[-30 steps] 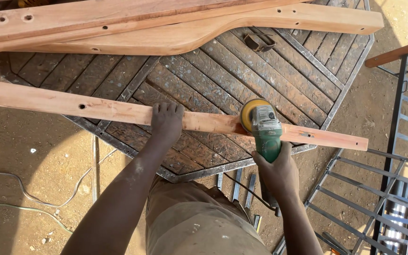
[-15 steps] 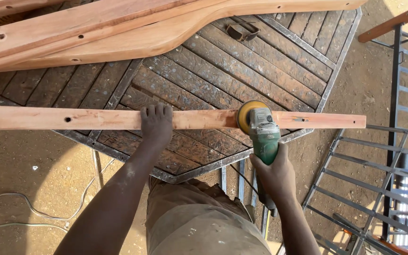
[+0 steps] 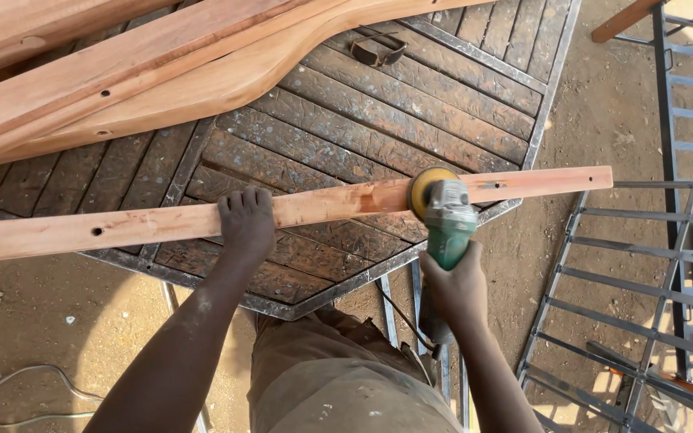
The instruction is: Sanding a wooden plank using an angle grinder with a sanding disc
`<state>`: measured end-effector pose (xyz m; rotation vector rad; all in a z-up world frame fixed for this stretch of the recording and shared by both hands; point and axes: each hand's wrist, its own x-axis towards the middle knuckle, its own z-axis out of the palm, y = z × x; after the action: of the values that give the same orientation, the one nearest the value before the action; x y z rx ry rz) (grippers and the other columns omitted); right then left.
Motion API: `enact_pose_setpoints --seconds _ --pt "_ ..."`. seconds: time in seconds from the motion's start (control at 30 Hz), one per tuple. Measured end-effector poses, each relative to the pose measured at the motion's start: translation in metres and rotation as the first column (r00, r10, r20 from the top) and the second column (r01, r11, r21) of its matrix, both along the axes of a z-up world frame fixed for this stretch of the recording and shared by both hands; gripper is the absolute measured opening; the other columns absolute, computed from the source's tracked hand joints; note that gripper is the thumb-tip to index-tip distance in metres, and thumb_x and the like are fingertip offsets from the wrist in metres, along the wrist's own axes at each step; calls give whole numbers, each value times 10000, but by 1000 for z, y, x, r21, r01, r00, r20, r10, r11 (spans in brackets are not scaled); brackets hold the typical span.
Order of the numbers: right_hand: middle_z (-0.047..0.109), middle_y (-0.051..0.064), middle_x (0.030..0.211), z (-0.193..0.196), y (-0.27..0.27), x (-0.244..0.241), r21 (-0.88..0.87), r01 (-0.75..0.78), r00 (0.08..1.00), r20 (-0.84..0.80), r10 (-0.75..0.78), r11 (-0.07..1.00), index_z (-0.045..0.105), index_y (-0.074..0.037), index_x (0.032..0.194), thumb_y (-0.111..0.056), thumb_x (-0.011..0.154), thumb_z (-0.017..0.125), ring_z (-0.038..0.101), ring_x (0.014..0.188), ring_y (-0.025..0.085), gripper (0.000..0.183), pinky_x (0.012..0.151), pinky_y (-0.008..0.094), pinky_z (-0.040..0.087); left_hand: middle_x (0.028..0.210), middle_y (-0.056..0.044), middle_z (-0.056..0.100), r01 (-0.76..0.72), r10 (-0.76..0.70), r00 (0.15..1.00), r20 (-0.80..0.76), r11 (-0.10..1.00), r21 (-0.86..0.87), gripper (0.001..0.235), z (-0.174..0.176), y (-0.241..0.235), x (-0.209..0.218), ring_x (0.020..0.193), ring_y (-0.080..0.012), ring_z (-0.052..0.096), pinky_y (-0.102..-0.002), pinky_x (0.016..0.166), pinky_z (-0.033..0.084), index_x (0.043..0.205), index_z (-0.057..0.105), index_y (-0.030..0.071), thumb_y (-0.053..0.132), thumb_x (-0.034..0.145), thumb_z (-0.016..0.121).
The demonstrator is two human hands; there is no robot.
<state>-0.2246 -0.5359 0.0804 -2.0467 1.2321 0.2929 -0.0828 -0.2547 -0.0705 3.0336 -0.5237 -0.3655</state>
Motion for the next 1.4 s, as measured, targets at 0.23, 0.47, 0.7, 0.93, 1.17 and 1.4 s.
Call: enact_pose_setpoints --seconds 0.23,0.47,0.7,0.93,1.17,1.4 --pt "681 312 1109 19 15 1 -40 -232 972 -46 230 972 412 -163 1337 -434 778 746 646 1118 538 706 952 653 492 1282 -212 431 27 -27 996 -89 1000 -7 624 -36 7 7 1274 -384 436 -547 1125 278 1346 422 53 147 854 795" --pt "673 301 1117 -9 -30 -19 -62 -100 995 -10 100 993 406 -148 1370 -450 798 777 655 1116 506 746 958 633 497 1257 -204 435 5 -3 997 -80 1000 26 620 -35 7 4 1240 -383 452 -540 1103 282 1351 415 52 107 843 766" --pt "658 271 1028 -27 -64 -34 -68 87 994 68 -82 994 427 -115 1283 -554 827 802 677 1041 479 736 880 605 510 1243 -198 435 2 0 999 -51 1000 27 625 -53 8 9 1227 -385 449 -540 1085 289 1307 415 76 139 811 791" --pt "683 302 1123 9 15 -18 -27 -126 992 1 126 992 406 -139 1365 -449 798 787 669 1100 518 750 948 649 509 1254 -196 429 18 -16 997 -71 1000 22 612 -41 10 7 1237 -382 452 -540 1100 290 1319 423 62 123 821 772" --pt "702 268 1115 27 23 -9 -87 -335 940 -100 326 938 425 -161 1388 -437 794 754 685 1077 502 733 942 632 519 1251 -227 443 22 -24 999 -44 999 -36 577 -36 9 5 1246 -400 455 -559 1121 299 1324 441 29 126 859 769" --pt "662 307 1083 -8 -50 -23 -119 -82 995 -61 75 989 429 -135 1336 -555 815 806 656 1075 521 768 933 625 485 1094 -187 511 -5 12 992 124 998 -60 375 -59 6 4 1084 -385 525 -567 992 334 1178 512 66 146 875 718"
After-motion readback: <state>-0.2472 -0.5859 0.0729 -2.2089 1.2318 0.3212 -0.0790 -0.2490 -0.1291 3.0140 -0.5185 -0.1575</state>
